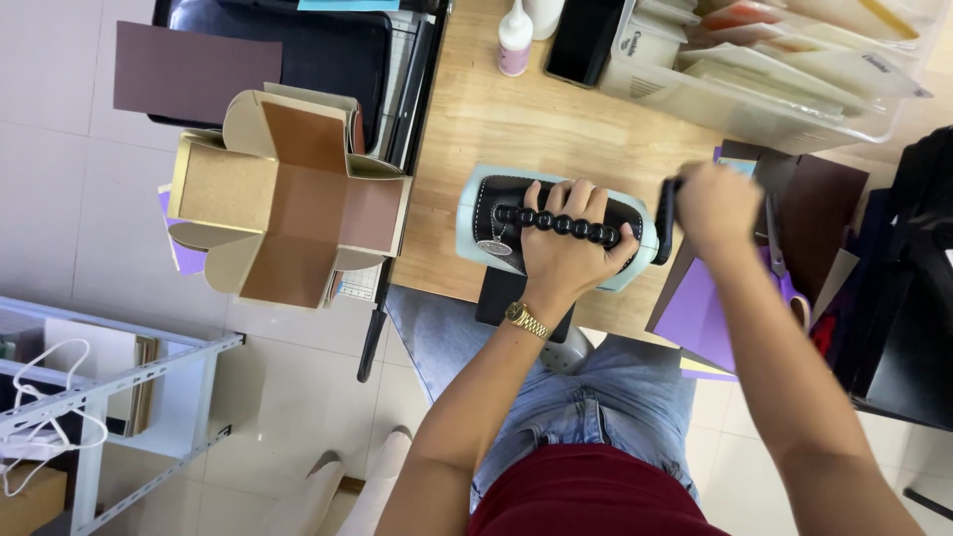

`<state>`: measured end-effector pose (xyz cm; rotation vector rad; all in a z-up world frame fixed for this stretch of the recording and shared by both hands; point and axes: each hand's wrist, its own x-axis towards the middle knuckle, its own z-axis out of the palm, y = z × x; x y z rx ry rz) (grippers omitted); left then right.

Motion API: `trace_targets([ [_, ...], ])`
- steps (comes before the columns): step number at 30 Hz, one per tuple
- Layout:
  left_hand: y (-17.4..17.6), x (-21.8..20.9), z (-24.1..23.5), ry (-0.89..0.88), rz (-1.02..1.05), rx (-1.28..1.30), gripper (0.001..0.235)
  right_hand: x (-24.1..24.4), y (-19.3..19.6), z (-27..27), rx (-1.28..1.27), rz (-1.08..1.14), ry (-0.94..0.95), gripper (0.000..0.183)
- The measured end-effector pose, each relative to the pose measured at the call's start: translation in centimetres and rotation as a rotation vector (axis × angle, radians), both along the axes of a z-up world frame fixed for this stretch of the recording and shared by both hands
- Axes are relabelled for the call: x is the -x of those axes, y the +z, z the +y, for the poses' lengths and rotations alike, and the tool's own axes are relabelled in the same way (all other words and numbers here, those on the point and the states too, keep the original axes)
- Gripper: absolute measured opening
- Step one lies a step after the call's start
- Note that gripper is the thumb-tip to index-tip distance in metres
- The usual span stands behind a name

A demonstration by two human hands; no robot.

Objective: Cutting cardstock to size and using a manual embossing machine to add texture to the paper.

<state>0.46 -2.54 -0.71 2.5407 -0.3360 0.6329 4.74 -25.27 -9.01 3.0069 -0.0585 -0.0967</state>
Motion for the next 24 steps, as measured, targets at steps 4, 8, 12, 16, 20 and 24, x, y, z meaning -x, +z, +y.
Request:
trace_targets([
  [4,-2.7,-0.2,-0.8,0.056,0.044,-0.031,0.037,7.3,-7.0,1.0,0.007,0.131,0.111,0.016],
  [8,-0.6,0.0,-0.3,0.055,0.038,-0.039,0.034,14.3,6.4,3.7,-0.119,0.514,0.001,0.034],
  [12,-2.1,0.4,-0.6,0.035,0.099,-0.032,0.034,11.3,11.8,0.8,-0.065,0.165,0.095,0.021],
  [16,-2.7,0.1,-0.8,0.03,0.115,-0.005,0.039,3.0,5.7,-1.0,0.087,-0.336,0.144,0.002],
  [20,-3.1,0.1,-0.8,0.045,0.066,-0.031,0.037,-1.1,-10.5,-3.9,0.23,-0.359,0.08,0.021],
  [24,-2.0,-0.2,-0.5,0.053,0.017,-0.051,0.033,9.0,-7.0,1.1,-0.1,-0.18,0.155,0.017],
])
